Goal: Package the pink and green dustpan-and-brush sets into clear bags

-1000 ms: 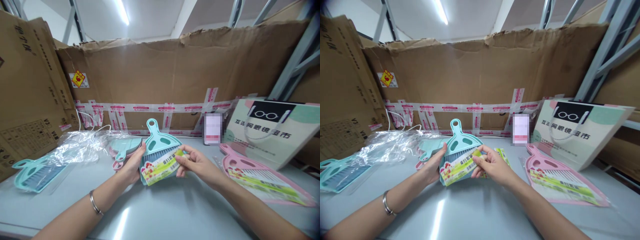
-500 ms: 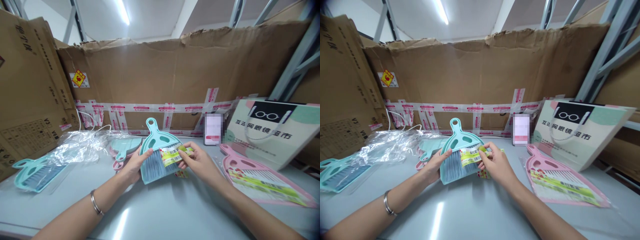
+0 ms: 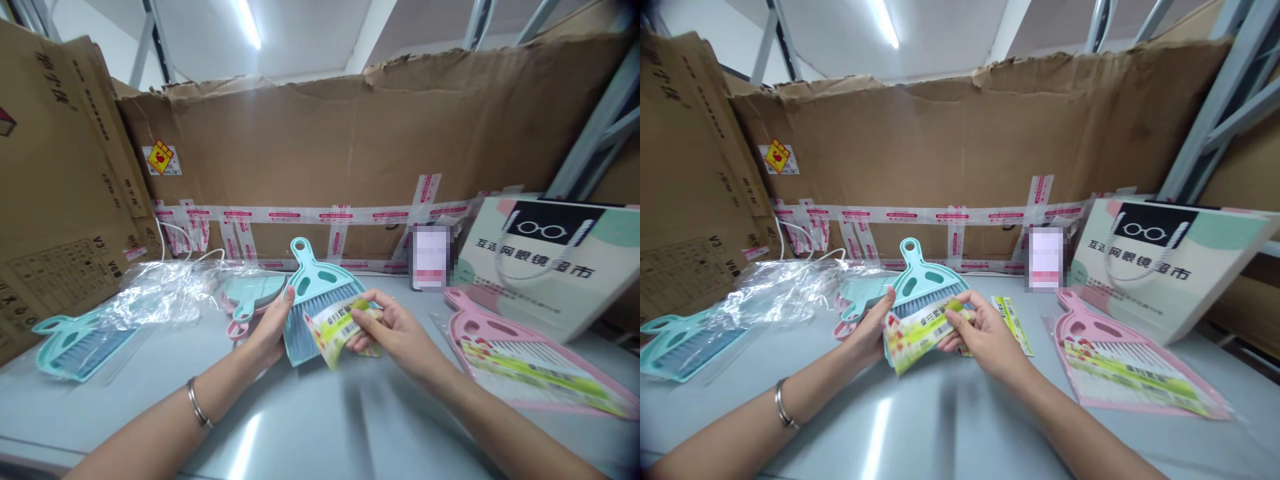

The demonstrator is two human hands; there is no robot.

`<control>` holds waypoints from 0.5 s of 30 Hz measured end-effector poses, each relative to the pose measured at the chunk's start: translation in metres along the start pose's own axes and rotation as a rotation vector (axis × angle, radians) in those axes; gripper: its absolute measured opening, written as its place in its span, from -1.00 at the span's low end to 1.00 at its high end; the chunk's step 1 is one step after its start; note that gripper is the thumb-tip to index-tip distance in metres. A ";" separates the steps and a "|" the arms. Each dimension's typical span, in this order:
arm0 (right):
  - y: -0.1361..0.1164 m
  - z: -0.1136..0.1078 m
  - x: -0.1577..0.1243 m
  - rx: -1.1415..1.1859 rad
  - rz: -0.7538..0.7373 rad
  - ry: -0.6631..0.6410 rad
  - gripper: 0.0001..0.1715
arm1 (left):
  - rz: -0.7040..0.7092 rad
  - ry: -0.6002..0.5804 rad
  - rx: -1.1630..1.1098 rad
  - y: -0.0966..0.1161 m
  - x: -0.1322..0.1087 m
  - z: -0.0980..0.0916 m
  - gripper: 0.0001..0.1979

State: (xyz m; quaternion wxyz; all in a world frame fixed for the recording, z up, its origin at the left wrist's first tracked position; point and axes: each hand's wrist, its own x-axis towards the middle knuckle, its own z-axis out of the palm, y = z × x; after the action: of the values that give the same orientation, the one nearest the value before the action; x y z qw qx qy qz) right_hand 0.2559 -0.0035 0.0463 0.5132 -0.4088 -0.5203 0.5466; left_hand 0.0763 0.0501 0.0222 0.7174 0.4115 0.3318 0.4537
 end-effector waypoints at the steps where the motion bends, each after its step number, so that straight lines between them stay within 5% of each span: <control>1: 0.007 -0.002 0.007 -0.024 -0.010 0.083 -0.50 | -0.006 -0.004 -0.019 0.000 -0.001 0.000 -0.30; 4: 0.022 -0.009 0.018 -0.085 -0.066 0.198 -0.50 | -0.022 0.013 -0.032 0.000 -0.001 -0.001 -0.32; 15: 0.025 -0.013 0.019 -0.167 -0.111 0.273 -0.50 | 0.094 0.046 0.099 0.000 -0.005 0.003 -0.38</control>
State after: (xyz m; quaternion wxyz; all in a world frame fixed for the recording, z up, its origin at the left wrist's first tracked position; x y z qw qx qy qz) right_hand 0.2627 0.0194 0.0214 0.5728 -0.4908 -0.5114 0.4117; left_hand 0.0768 0.0446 0.0239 0.6663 0.4512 0.3507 0.4791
